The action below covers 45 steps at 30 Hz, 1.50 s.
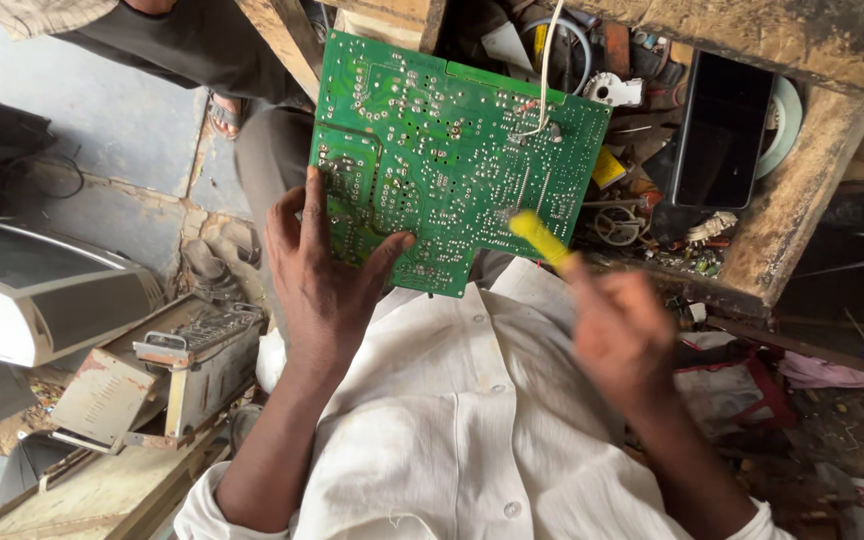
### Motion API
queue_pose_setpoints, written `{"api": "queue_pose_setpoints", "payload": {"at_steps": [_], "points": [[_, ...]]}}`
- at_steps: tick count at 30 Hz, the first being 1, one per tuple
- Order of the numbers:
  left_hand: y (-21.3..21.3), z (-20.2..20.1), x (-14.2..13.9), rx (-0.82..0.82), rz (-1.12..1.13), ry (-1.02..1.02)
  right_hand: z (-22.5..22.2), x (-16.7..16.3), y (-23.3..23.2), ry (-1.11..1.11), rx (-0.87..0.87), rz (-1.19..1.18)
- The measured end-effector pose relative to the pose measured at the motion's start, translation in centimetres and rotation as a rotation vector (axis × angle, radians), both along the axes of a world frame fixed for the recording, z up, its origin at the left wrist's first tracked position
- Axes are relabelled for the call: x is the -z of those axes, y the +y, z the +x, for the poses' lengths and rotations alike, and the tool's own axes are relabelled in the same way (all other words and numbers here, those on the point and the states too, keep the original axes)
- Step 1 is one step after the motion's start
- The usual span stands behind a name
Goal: The person cleans a green circuit board with a brush and a small container, then uses a soldering iron to work on specific points. They also use a red-handled screwdriver to adjust components on the board.
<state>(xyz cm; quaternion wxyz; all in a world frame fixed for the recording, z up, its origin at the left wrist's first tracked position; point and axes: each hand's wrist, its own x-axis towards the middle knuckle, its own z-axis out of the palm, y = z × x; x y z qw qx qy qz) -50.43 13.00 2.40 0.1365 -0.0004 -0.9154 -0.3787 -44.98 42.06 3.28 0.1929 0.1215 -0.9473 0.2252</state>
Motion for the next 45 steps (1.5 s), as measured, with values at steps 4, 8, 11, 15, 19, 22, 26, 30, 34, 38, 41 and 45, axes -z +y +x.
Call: {"api": "queue_pose_setpoints", "payload": {"at_steps": [4,8,11,15,19,22,26,30,34,38,41,45], "points": [[0.1,0.2,-0.1,-0.025,-0.032,-0.007,0.1,0.6,0.2,-0.004,0.043,-0.03],[0.2,0.4,-0.3,-0.024,-0.042,-0.006,0.1,0.8,-0.1,0.025,-0.003,0.04],[0.4,1.0,-0.3,-0.031,-0.004,-0.002,-0.4,0.0,-0.5,0.005,0.223,0.02],[0.7,1.0,0.3,-0.032,0.081,0.006,-0.4,-0.3,-1.3,0.026,-0.079,0.003],[0.9,1.3,1.2,-0.052,0.16,0.067,-0.9,0.4,0.0,0.041,0.018,0.03],[1.1,1.8,1.5,-0.075,0.212,0.064,-1.0,0.8,0.7,-0.004,-0.087,0.009],[1.0,2.2,1.6,-0.124,0.322,-0.025,-2.0,-0.1,2.7,0.027,0.009,-0.018],[1.4,1.9,1.6,-0.172,0.275,0.001,-4.2,0.4,4.7,0.131,-0.012,-0.05],[1.5,1.8,1.6,-0.147,0.308,0.008,-4.8,2.4,5.7,0.171,-0.021,-0.128],[1.4,1.8,1.1,-0.166,0.341,0.0,-4.0,3.1,5.7,0.275,0.01,-0.082],[1.3,2.0,0.8,-0.17,0.394,0.015,-3.9,2.8,5.3,0.281,0.014,-0.095],[0.9,1.9,1.5,-0.155,0.58,0.104,-4.0,2.2,4.5,0.322,0.023,-0.05]]}}
